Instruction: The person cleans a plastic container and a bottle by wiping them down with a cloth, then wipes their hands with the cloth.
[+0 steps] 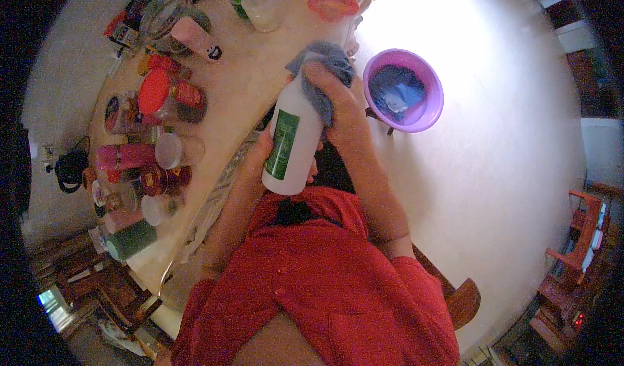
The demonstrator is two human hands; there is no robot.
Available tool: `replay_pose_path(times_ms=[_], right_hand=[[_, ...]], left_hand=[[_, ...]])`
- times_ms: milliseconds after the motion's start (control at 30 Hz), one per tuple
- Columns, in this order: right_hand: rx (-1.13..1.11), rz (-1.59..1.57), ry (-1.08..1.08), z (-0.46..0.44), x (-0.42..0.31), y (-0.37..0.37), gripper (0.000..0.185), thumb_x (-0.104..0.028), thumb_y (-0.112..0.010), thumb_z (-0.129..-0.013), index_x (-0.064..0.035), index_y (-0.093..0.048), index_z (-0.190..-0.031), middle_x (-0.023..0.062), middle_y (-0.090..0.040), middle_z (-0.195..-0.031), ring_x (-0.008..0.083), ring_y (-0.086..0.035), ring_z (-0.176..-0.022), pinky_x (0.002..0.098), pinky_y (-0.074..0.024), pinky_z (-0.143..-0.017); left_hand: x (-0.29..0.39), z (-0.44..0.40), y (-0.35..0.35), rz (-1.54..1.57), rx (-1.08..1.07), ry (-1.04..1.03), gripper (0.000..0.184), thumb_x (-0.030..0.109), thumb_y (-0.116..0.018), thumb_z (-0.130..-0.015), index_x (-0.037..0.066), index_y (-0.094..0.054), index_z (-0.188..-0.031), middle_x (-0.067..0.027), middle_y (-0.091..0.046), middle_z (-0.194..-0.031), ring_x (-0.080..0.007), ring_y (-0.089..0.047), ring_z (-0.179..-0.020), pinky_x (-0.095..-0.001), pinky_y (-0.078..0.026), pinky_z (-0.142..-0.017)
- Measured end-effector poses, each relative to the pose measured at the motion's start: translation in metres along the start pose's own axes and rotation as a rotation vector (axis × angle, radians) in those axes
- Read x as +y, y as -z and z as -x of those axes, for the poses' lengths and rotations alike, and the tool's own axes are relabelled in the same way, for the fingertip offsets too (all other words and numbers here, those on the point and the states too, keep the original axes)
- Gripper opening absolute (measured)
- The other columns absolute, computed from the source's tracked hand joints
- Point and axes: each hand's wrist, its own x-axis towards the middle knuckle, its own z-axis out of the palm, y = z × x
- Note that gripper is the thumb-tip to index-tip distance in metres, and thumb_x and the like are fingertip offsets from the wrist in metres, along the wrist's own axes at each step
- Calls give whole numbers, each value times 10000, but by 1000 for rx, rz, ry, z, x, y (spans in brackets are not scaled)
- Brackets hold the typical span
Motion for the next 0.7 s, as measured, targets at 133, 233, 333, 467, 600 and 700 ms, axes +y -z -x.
replay_pose_path(times_ms=[133, 233, 333, 467, 600, 700], right_hand=[[200, 146, 214, 9, 16, -14, 351, -164, -606, -769, -30, -484, -1070, 72, -562, -944, 151, -542, -837, 252, -433, -746], [171, 404, 355, 17, 31, -15, 449, -139, -618, -748, -7, -448, -1143, 114, -509, -1063, 191, -477, -994, 290, -375, -859], [145, 656, 511, 26, 42, -17, 550, -148, -661, -686, -7, -447, -1173, 197, -400, -1208, 314, -404, -1111, 368, -311, -945], [-19, 1161, 757, 47, 38, -28, 485, -195, -677, -675, -41, -538, -1114, 261, -227, -1320, 441, -279, -1189, 454, -240, -984], [-107, 1318, 737, 54, 37, -36, 500, -248, -668, -656, -69, -549, -1108, 245, -241, -1320, 471, -251, -1184, 492, -224, -981], [-87, 1360, 758, 43, 32, -43, 467, -232, -660, -669, -69, -547, -1091, 244, -262, -1306, 464, -270, -1172, 490, -236, -972]], left_hand=[[2, -1, -13, -278, 287, -173, 622, 403, -468, -853, 81, -235, -1331, -123, -491, -1152, -189, -539, -962, -317, -477, -778], [0, -6, -6, -471, 452, -329, 565, 351, -384, -901, 57, -200, -1348, -110, -429, -1233, -188, -465, -1065, -289, -399, -882], [5, -8, 1, -666, 576, -357, 560, 361, -315, -918, 26, -183, -1346, -111, -370, -1282, -205, -394, -1142, -293, -326, -952], [11, -7, 2, -472, 556, -328, 534, 366, -315, -917, 11, -256, -1311, -118, -364, -1284, -225, -398, -1146, -315, -337, -954], [5, -5, 7, -609, 550, -388, 462, 322, -373, -908, 24, -340, -1260, -116, -400, -1249, -232, -416, -1128, -330, -362, -941], [1, -6, 3, -652, 575, -461, 468, 329, -359, -913, 23, -335, -1266, -113, -401, -1248, -220, -412, -1127, -318, -351, -943]])
